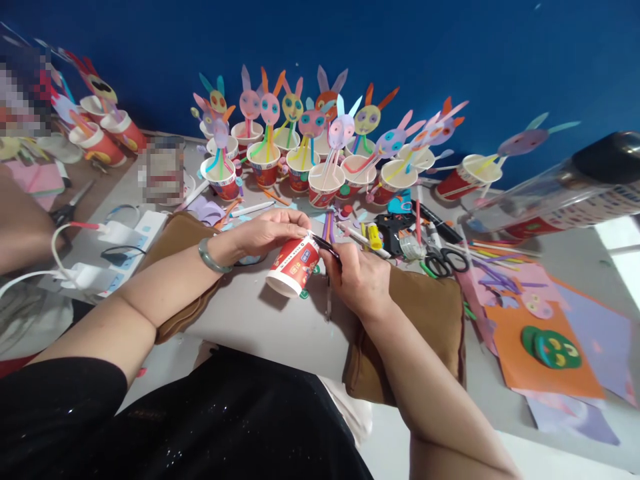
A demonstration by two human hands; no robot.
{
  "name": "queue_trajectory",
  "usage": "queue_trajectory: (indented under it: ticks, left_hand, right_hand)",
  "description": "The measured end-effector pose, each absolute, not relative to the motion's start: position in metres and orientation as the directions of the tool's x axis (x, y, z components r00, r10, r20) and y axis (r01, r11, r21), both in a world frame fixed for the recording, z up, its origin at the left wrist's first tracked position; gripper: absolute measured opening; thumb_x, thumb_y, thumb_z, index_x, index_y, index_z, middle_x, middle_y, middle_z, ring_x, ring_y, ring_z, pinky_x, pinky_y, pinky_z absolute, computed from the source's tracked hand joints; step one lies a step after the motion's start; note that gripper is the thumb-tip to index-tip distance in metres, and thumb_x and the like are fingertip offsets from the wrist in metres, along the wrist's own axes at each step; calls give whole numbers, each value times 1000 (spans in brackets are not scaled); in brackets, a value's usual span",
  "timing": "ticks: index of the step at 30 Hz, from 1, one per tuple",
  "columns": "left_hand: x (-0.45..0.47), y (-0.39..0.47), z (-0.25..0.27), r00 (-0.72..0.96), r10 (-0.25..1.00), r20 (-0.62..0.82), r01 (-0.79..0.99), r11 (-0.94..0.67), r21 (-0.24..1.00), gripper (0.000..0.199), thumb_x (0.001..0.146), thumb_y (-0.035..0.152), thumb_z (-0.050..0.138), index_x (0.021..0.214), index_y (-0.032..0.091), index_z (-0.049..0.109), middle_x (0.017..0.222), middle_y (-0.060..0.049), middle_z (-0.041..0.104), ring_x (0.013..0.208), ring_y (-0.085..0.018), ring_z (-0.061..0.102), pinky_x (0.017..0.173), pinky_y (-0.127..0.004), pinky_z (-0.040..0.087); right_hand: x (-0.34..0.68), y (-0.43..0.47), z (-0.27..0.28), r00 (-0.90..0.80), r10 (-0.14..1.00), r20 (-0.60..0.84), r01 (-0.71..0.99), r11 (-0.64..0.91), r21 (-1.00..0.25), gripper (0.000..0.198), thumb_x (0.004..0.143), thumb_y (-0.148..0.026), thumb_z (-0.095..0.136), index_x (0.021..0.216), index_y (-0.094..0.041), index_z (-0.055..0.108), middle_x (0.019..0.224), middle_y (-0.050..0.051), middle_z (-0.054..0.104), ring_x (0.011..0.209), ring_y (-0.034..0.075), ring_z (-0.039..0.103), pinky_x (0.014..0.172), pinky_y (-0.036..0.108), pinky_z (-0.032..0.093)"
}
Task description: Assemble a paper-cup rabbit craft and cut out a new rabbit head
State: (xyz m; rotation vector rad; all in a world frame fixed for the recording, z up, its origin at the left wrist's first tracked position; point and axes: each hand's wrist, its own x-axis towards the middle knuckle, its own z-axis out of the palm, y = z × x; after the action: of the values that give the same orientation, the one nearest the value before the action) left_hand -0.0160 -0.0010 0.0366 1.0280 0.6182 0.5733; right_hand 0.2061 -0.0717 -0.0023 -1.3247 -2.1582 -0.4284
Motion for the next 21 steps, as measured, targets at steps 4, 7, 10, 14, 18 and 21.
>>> queue_trajectory:
  ticks: [4,7,10,14,18,21]
  left_hand:
    - [-16,0,35,699,685,-204,-131,404,905,24,76,26,80,80,15,60,76,2,62,65,-8,57,71,-25,46]
    - [-17,1,34,706,678,-205,-129,408,904,23,76,24,80,80,14,60,75,2,63,64,-8,58,70,-25,46]
    - [-16,1,34,711,676,-193,-148,412,899,21,77,23,79,81,14,61,73,2,63,62,-9,58,66,-25,44]
    - [-16,0,35,708,682,-183,-175,421,890,18,78,20,78,81,14,60,72,2,63,60,-8,58,66,-24,44]
    - [-16,0,37,713,676,-188,-172,428,888,18,78,19,78,82,14,61,72,2,63,60,-8,58,65,-24,45]
    - [-17,0,36,728,664,-168,-192,433,881,18,78,20,78,81,14,61,72,2,63,60,-7,58,63,-23,45]
  right_hand:
    - [206,-73,2,-363,732,576,893,450,-10,42,106,-49,42,89,-18,63,62,6,68,51,18,61,51,29,32]
    - [206,-73,4,-356,767,534,905,425,-7,47,107,-53,38,88,-18,64,62,7,67,53,19,61,52,29,32]
    - [206,-72,2,-352,774,527,909,417,-4,49,107,-53,36,86,-19,65,60,7,65,53,19,61,52,30,31]
    - [207,-71,-1,-339,786,517,905,422,-48,50,107,-53,34,88,-18,65,61,8,64,56,21,61,54,31,35]
    - [207,-71,-2,-286,822,492,887,421,-188,47,105,-58,38,92,-19,62,65,7,64,58,20,62,56,31,38]
    - [204,-73,-1,-240,840,486,855,420,-304,44,103,-59,41,95,-21,60,65,5,63,56,19,60,54,31,40]
